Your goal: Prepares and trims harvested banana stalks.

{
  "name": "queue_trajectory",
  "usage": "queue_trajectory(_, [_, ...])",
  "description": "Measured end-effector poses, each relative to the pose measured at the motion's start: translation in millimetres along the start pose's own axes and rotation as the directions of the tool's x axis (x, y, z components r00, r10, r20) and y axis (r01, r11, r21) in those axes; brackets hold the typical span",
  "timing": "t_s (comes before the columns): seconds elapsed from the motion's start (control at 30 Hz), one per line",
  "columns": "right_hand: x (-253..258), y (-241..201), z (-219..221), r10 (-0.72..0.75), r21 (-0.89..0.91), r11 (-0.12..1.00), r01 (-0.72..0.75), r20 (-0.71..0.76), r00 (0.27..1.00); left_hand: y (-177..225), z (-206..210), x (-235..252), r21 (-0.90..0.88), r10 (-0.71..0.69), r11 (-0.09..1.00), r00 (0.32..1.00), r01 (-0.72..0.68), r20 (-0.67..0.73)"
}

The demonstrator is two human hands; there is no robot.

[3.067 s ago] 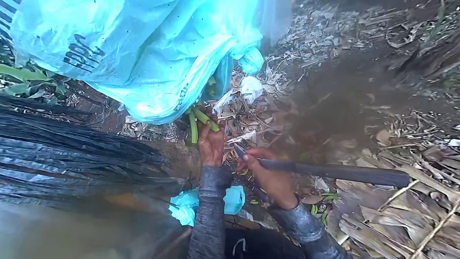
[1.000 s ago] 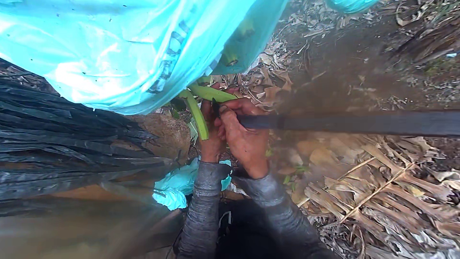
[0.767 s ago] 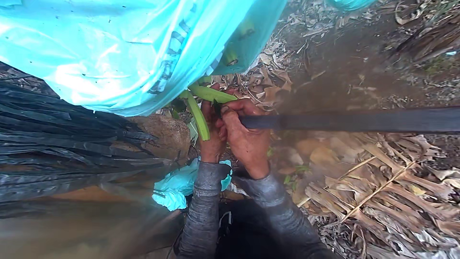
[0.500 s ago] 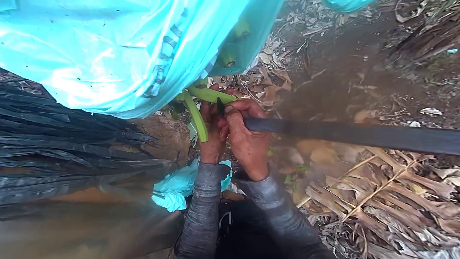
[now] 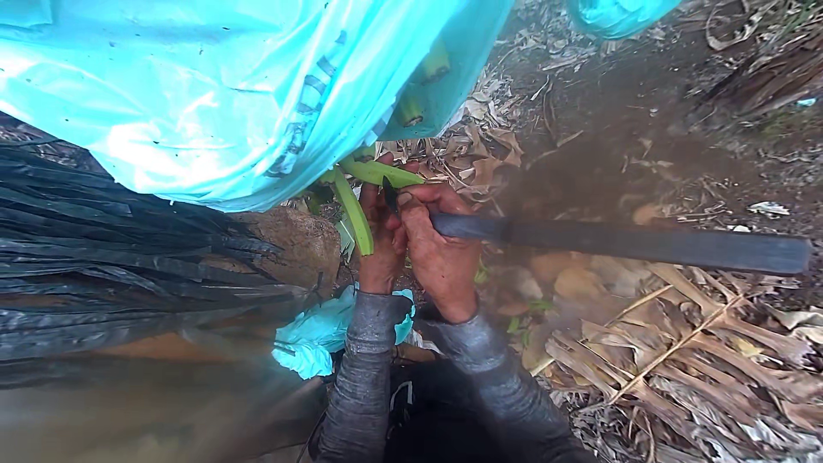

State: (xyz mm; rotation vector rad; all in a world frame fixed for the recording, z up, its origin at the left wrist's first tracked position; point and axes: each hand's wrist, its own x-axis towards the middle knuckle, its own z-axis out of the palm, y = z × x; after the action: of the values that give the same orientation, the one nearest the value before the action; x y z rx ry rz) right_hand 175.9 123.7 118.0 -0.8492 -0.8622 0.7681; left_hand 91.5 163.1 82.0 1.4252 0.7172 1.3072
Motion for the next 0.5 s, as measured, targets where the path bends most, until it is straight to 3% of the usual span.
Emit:
queue_trajectory(0.3, [1.2,2.8,2.4,0.010,-0.020,1.000,-0.010,0.013,1.000,-1.6,0.2,-2.2,-0.126,-0.051,0.991,0.998,0.046,-0.038])
queue_trajectory(0.43, [0.8,3.8,1.1,0.008,-0.031,0.999,-0.007,0.041,0.999,-1.2,-2.4,-4.9,0.017,-0.050,0.999,0.997,0.051,-0.055])
queue_trajectory(0.5, [1.0,3.2,-0.4,0.024,-0.045,0.999,-0.021,0.065,0.998,-2.4,-2.1,-3.3,-0.040,-0.066,0.997,0.996,0.063,-0.065])
